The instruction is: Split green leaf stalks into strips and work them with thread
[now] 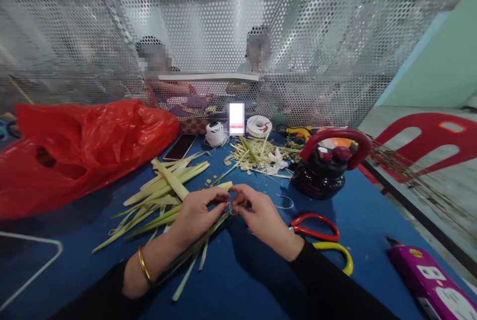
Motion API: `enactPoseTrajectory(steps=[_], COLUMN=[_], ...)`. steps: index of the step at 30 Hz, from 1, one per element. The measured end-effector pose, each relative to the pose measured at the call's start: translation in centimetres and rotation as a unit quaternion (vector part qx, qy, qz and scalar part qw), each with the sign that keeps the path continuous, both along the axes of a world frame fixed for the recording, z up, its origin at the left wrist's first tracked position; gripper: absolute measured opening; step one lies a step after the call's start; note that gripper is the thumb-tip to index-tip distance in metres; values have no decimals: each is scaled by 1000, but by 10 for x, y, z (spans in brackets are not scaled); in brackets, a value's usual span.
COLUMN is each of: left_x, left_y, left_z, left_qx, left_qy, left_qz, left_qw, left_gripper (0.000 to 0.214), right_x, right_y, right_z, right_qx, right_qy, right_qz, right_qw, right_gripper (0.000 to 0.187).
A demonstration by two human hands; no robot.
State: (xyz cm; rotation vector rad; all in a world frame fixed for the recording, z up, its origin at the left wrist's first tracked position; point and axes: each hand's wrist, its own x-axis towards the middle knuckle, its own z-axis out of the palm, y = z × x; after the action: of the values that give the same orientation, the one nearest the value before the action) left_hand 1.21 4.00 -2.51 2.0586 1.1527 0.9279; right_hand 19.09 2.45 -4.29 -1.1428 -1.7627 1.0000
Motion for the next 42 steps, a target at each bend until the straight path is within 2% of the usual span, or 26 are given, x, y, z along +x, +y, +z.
enactPoseTrajectory(steps=[3,6,11,15,20,26,28,31,33,38,42], left_x=[-1,-1,1,1,1,2,2,3,3,2,3], left_y=[0,-2,-4,-5,-7,-7,-7,-7,-8,-8,-8], left_z=[-4,-8,-10,-11,-11,-7,-7,-9,-9,-8,-7], left_qx=[67,97,103,112,110,86,91,100,104,102,92], left_qy=[91,130,132,121,100,93,92,86,83,95,101], left_qz=[13,23,35,34,37,46,49,53,53,49,51], left_qw=[993,986,985,986,988,991,990,990,990,989,989], left_gripper=[18,15,10,9,10,9,10,10,10,14,12], right_x=[-4,-7,-9,-7,-4,-2,-2,-4,-5,-4,0], right_y=[-3,-5,-2,-1,-1,0,-2,-4,-4,-1,-1], right_z=[1,2,3,2,1,7,10,11,10,6,9], right_qx=[-1,-23,-97,-133,-121,-121,-136,-155,-149,-152,-139], right_qy=[1,26,78,73,63,155,154,120,115,135,134], right_qz=[-5,-19,-37,-24,-51,-108,-97,-34,-7,-78,-103], right_qw=[1000,999,992,988,989,974,974,980,982,976,976], right_gripper=[35,33,18,17,16,11,12,20,17,16,17])
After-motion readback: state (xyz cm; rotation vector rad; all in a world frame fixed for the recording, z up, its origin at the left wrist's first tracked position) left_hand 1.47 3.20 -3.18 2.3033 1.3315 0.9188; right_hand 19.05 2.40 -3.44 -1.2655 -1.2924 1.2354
